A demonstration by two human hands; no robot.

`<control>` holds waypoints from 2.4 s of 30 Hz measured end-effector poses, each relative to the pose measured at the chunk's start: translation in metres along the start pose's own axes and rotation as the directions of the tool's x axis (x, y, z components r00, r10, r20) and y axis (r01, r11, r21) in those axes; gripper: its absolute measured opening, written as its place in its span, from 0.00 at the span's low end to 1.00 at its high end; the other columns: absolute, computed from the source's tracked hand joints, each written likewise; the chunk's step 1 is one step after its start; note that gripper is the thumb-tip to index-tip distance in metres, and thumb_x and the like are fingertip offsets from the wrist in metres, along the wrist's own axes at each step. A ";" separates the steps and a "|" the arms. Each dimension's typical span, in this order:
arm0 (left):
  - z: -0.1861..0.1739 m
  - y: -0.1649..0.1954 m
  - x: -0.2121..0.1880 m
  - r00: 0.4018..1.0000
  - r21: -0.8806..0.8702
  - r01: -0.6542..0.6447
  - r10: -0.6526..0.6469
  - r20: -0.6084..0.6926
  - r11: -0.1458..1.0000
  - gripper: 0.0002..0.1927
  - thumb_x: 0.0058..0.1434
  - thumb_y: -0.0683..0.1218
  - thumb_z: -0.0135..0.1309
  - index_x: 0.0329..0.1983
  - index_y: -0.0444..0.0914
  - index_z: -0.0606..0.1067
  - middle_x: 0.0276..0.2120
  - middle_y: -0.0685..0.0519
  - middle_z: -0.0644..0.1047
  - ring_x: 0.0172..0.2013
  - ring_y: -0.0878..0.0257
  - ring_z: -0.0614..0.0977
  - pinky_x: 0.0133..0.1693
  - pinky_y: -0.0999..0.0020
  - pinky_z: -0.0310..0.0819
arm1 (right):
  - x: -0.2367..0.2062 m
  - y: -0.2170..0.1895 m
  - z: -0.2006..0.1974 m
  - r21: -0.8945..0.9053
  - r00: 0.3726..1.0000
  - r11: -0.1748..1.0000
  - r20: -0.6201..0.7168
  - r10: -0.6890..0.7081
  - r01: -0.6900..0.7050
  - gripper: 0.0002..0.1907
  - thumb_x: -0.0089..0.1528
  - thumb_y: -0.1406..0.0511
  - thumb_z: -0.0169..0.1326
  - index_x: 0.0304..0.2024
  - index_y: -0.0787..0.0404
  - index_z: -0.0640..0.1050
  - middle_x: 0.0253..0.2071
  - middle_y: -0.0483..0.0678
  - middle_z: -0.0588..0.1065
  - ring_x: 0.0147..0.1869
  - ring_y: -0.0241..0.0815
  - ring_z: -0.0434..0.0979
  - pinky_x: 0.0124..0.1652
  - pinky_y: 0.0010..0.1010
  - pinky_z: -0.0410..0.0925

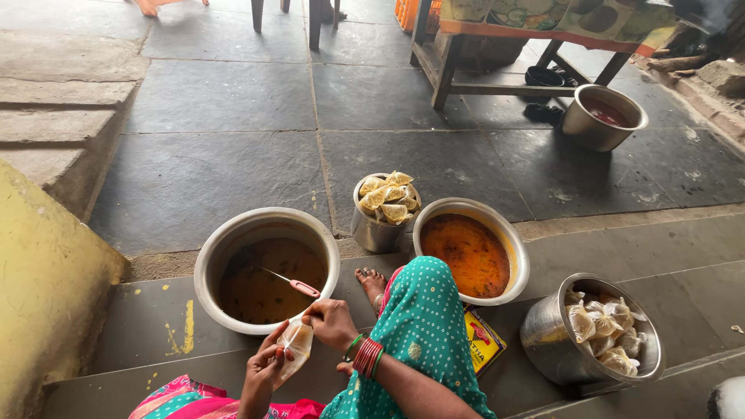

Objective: The person scoops a brown liquid from a large pot into small plastic pouches using a ladle, ties each pouch, and places it into a metal container. The person repeats this process multiple times.

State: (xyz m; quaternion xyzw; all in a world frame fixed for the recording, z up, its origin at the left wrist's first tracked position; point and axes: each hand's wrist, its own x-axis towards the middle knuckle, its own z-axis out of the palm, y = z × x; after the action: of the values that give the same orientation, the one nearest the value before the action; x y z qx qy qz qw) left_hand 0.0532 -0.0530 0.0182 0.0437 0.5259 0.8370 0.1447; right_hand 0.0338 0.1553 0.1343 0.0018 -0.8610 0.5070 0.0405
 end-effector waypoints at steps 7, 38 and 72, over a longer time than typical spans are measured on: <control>-0.009 0.006 0.004 1.000 -0.228 -0.001 0.007 0.027 0.974 0.18 0.69 0.46 0.52 0.26 0.31 0.78 0.72 0.46 0.67 0.62 0.55 0.76 0.59 0.62 0.73 | 0.012 0.004 -0.010 0.398 0.967 0.908 0.254 0.028 -0.131 0.35 0.51 0.63 0.71 0.60 0.51 0.72 0.47 0.38 0.76 0.43 0.28 0.78 0.45 0.25 0.76; 0.003 -0.006 0.020 0.987 -0.278 0.113 -0.140 -0.079 0.954 0.16 0.69 0.44 0.53 0.55 0.30 0.79 0.33 0.54 0.79 0.33 0.69 0.79 0.40 0.71 0.77 | 0.012 0.067 0.020 0.228 0.874 0.896 0.406 0.269 -0.381 0.36 0.52 0.67 0.71 0.61 0.56 0.72 0.40 0.45 0.79 0.42 0.30 0.79 0.44 0.23 0.74; -0.017 -0.001 0.013 0.888 -0.071 0.447 -0.452 -0.090 0.892 0.12 0.64 0.44 0.57 0.40 0.30 0.83 0.21 0.56 0.76 0.17 0.74 0.69 0.19 0.79 0.58 | -0.036 0.006 0.038 -0.109 0.549 0.579 0.498 -0.671 0.808 0.09 0.57 0.69 0.58 0.41 0.59 0.79 0.45 0.46 0.77 0.54 0.45 0.76 0.56 0.37 0.69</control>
State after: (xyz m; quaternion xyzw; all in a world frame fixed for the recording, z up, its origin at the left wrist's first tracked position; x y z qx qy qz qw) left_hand 0.0374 -0.0637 0.0083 -0.1262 0.5084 0.7943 0.3077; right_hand 0.0667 0.1241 0.1079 0.4677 -0.8357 0.2781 0.0744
